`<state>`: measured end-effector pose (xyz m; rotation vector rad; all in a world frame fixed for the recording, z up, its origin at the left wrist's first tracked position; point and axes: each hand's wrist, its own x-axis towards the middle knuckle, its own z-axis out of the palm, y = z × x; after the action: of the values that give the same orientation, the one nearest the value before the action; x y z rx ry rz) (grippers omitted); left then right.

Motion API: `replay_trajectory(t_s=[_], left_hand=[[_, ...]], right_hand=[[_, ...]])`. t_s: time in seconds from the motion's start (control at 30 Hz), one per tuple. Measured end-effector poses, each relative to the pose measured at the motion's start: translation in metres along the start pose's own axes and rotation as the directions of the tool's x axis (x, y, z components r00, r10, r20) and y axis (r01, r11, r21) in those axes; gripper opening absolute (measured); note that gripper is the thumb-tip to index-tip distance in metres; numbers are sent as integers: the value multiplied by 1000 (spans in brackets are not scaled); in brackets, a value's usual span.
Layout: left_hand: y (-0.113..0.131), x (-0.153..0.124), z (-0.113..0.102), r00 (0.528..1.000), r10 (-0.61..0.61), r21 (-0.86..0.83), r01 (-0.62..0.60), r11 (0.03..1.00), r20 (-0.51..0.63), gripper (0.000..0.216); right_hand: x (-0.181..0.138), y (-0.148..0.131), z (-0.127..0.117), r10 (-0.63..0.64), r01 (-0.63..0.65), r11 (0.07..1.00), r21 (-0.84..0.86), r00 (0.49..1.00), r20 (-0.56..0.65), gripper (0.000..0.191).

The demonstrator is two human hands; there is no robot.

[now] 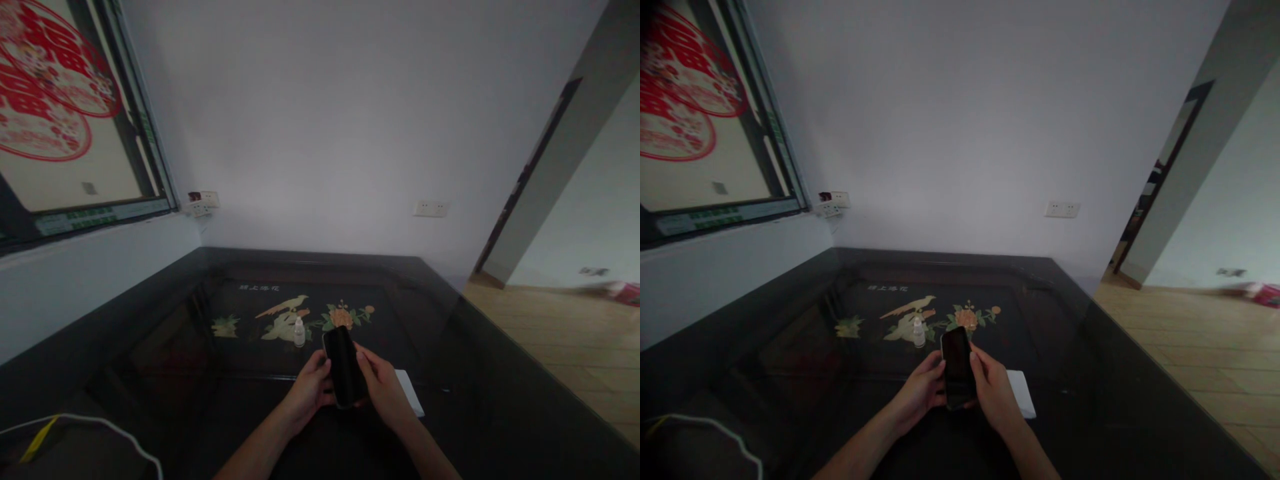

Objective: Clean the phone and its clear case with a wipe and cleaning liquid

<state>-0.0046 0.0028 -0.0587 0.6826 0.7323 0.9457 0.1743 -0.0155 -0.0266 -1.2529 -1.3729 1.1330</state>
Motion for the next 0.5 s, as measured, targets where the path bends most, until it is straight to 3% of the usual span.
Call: replay_trajectory(t_s=[0.1, 0.33, 0.5], left_hand=[[-2, 2, -1, 999, -5, -14, 4, 1000, -49, 35], [-3, 2, -1, 998, -12, 10, 12, 1000, -56, 35], [-1, 2, -1, 998, -3, 43, 5, 999, -66, 40]], right_hand=[[3, -3, -4, -89, 84, 994, -67, 994, -65, 51], [5, -6, -11, -55, 28, 981, -191, 988, -143, 43], [6, -1, -11, 49, -52, 998, -34, 995, -92, 47]])
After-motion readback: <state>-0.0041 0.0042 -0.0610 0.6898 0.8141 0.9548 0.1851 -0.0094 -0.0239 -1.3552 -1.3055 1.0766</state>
